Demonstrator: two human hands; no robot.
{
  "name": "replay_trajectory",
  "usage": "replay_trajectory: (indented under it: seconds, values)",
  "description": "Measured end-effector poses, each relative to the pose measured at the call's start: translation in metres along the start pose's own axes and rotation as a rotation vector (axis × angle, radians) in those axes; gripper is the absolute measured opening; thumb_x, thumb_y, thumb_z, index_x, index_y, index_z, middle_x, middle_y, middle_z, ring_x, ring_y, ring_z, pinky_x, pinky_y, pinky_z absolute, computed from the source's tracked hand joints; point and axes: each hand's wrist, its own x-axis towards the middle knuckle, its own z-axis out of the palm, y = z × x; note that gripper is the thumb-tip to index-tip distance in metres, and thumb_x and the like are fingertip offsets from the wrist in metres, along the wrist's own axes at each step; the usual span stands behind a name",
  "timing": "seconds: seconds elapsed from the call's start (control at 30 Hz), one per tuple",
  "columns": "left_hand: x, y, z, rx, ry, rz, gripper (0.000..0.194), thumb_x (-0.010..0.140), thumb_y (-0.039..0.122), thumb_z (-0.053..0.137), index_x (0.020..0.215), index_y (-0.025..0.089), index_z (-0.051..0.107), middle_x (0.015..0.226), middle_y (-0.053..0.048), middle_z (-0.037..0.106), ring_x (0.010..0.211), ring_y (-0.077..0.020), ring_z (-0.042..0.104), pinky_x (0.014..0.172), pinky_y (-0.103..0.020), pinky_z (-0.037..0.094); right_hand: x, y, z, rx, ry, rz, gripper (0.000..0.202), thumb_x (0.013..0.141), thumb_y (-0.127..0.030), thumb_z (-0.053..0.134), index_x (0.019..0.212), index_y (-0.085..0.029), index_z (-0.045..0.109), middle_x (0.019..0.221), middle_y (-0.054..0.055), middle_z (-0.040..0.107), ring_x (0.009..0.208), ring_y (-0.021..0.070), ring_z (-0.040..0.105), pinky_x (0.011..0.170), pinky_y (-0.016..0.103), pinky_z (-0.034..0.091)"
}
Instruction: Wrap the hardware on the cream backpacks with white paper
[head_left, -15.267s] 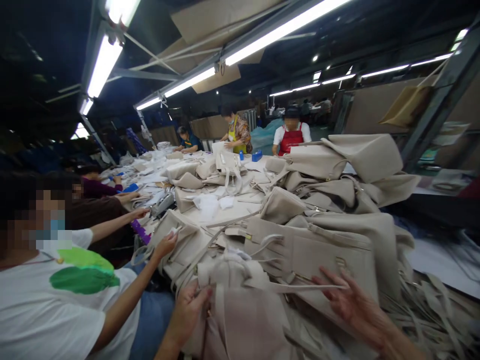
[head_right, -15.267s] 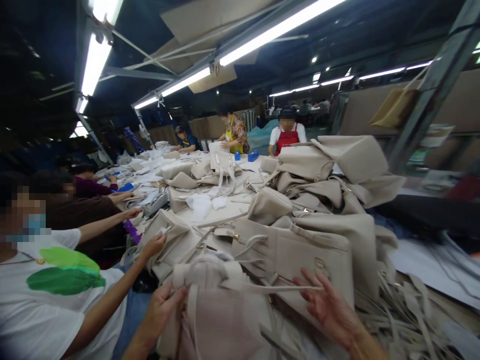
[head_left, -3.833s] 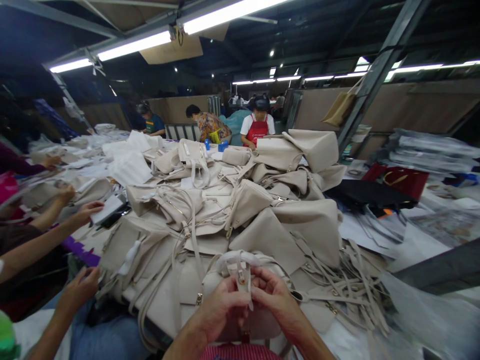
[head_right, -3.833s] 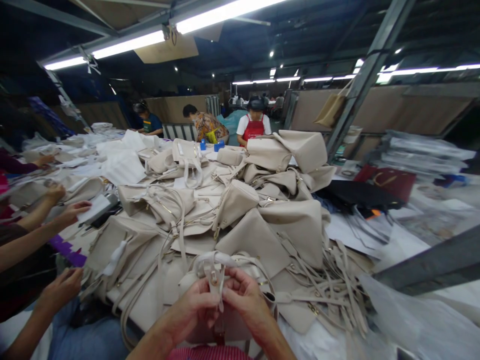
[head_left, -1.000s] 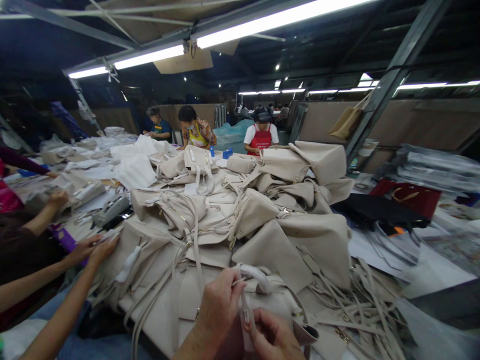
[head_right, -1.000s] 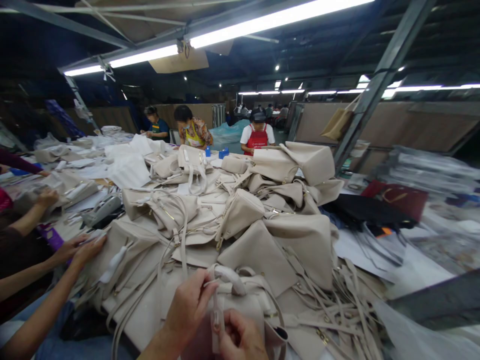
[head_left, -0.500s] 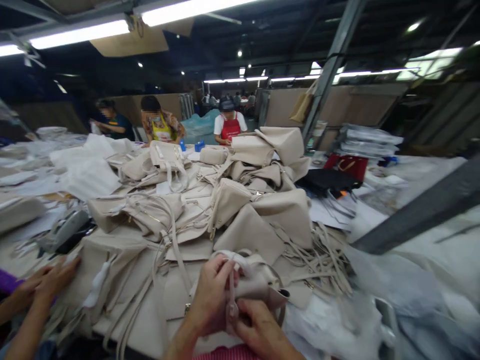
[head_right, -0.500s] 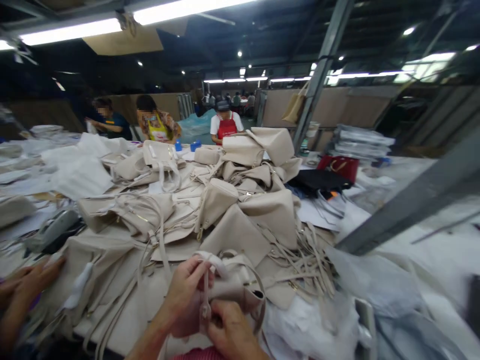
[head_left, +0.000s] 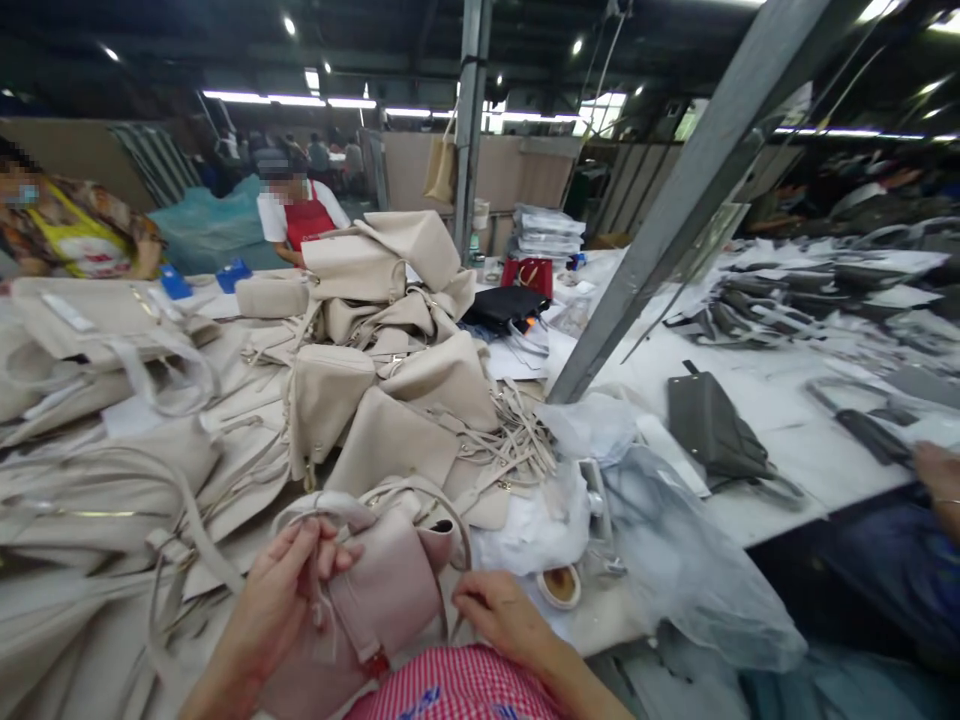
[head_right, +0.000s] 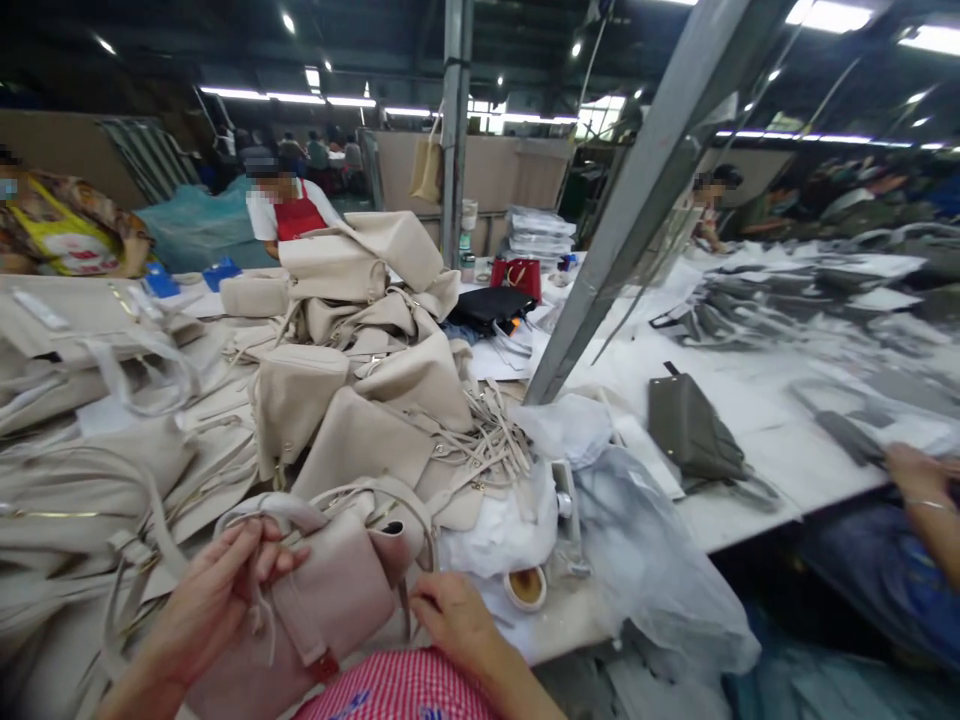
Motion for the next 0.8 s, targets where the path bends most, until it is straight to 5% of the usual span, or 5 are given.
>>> replay_trajectory:
  seconds: [0.17,0.33,0.43,0.6,0.8]
  values:
    - [-0.011,-0.008,-0.003,0.031,-0.247,-0.265,0.035,0.066,0.047,0.084,0.074,0.016,0.072,0.074,-0.006,0.073,0.084,-0.0275,0.074,0.086,-0.037,0.056,-0.069,0.086,-0.005,-0.149,0.252,0.228,0.031,0.083,-0.026,0.044,0.076,-0.021,0.074,0.078,0.007,0.075,0.076,0.0233,0.066,0.074,0.034,0.049]
    - [-0.016,-0.026,-0.009,0.084,-0.272,-0.335,0.041,0.070,0.057,0.077,0.078,0.018,0.073,0.086,-0.011,0.075,0.095,-0.0333,0.071,0.082,-0.041,0.056,-0.097,0.129,0.004,-0.316,0.478,0.326,0.044,0.092,-0.028,0.036,0.123,-0.019,0.065,0.095,0.013,0.075,0.084,0.0261,0.070,0.073,0.036,0.053]
    - [-0.015,-0.045,-0.015,0.105,-0.292,-0.349,0.042,0.067,0.061,0.077,0.082,0.021,0.073,0.089,-0.011,0.075,0.079,-0.0302,0.070,0.076,-0.045,0.056,-0.085,0.144,0.010,-0.589,0.484,0.410,0.045,0.093,-0.027,0.041,0.135,-0.021,0.056,0.082,0.010,0.077,0.067,0.0242,0.072,0.056,0.030,0.049]
    - [-0.010,-0.074,-0.022,0.111,-0.231,-0.284,0.046,0.051,0.054,0.089,0.083,0.024,0.073,0.089,-0.007,0.078,0.074,-0.0281,0.070,0.078,-0.044,0.054,-0.067,0.154,0.012,-0.711,0.439,0.472,0.029,0.091,-0.019,0.048,0.109,-0.022,0.071,0.062,0.009,0.072,0.054,0.0234,0.068,0.047,0.028,0.037]
    - [-0.010,-0.057,-0.014,0.023,-0.151,-0.187,0.042,0.063,0.046,0.085,0.094,0.025,0.067,0.087,-0.004,0.078,0.060,-0.0258,0.068,0.067,-0.049,0.057,-0.064,0.140,0.023,-0.687,0.391,0.287,0.026,0.094,-0.020,0.045,0.093,-0.026,0.071,0.082,0.005,0.069,0.066,0.0171,0.067,0.052,0.025,0.037]
